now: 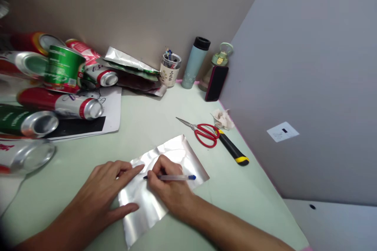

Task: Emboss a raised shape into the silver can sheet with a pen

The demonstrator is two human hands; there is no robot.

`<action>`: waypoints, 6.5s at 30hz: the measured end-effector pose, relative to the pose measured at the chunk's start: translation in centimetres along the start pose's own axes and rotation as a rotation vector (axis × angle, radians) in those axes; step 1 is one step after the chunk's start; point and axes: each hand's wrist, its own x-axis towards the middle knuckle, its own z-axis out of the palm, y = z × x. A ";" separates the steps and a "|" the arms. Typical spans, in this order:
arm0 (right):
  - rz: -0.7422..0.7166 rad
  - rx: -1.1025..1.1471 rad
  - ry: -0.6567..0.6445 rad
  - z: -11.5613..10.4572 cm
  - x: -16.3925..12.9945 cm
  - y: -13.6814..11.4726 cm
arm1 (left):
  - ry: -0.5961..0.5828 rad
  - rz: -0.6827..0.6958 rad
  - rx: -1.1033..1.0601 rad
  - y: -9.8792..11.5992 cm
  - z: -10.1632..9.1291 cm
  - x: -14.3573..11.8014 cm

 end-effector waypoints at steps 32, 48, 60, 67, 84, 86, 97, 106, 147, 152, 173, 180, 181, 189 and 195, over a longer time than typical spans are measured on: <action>-0.032 -0.138 -0.083 0.2 -0.2 -0.9 | -0.083 0.004 -0.015 -0.6 -0.1 -0.1; -0.029 -0.148 -0.107 0.0 -0.1 -1.2 | -0.061 -0.011 -0.028 -0.2 -0.1 0.1; -0.080 -0.149 -0.108 0.0 -0.1 -0.8 | -0.072 -0.013 -0.017 -0.2 -0.1 0.2; -0.102 -0.152 -0.109 0.1 0.0 -0.7 | -0.079 -0.011 -0.008 -0.2 -0.2 0.3; -0.160 -0.130 -0.180 0.1 -0.2 0.2 | -0.093 -0.024 -0.009 -0.2 -0.3 0.3; -0.163 -0.132 -0.198 0.1 -0.2 0.1 | -0.096 -0.024 -0.006 -0.2 -0.3 0.3; -0.181 -0.143 -0.253 -0.1 -0.1 -0.3 | -0.125 -0.036 -0.011 -0.2 -0.6 0.3; -0.236 -0.185 -0.294 -0.2 0.0 0.0 | -0.160 -0.025 -0.009 -0.2 -0.9 0.3; -0.270 -0.192 -0.486 -0.6 0.1 -0.4 | -0.131 -0.021 -0.019 -0.3 -0.8 0.3; -0.282 -0.191 -0.504 -0.6 0.1 -0.3 | -0.133 -0.027 -0.017 -0.4 -0.8 0.2; -0.266 -0.155 -0.505 -0.6 0.2 -0.4 | -0.156 -0.021 -0.019 -0.2 -1.1 0.3; -0.299 -0.142 -0.494 -0.6 0.3 -0.2 | -0.154 -0.015 -0.019 -0.1 -1.0 0.5; -0.300 -0.142 -0.496 -0.6 0.2 -0.2 | -0.152 -0.015 -0.021 -0.1 -1.0 0.5; -0.290 -0.182 -0.500 -0.5 0.2 -0.1 | -0.151 -0.012 -0.012 -0.2 -1.1 0.3; -0.313 -0.157 -0.488 -0.6 0.2 0.0 | -0.149 -0.010 -0.011 -0.2 -1.1 0.3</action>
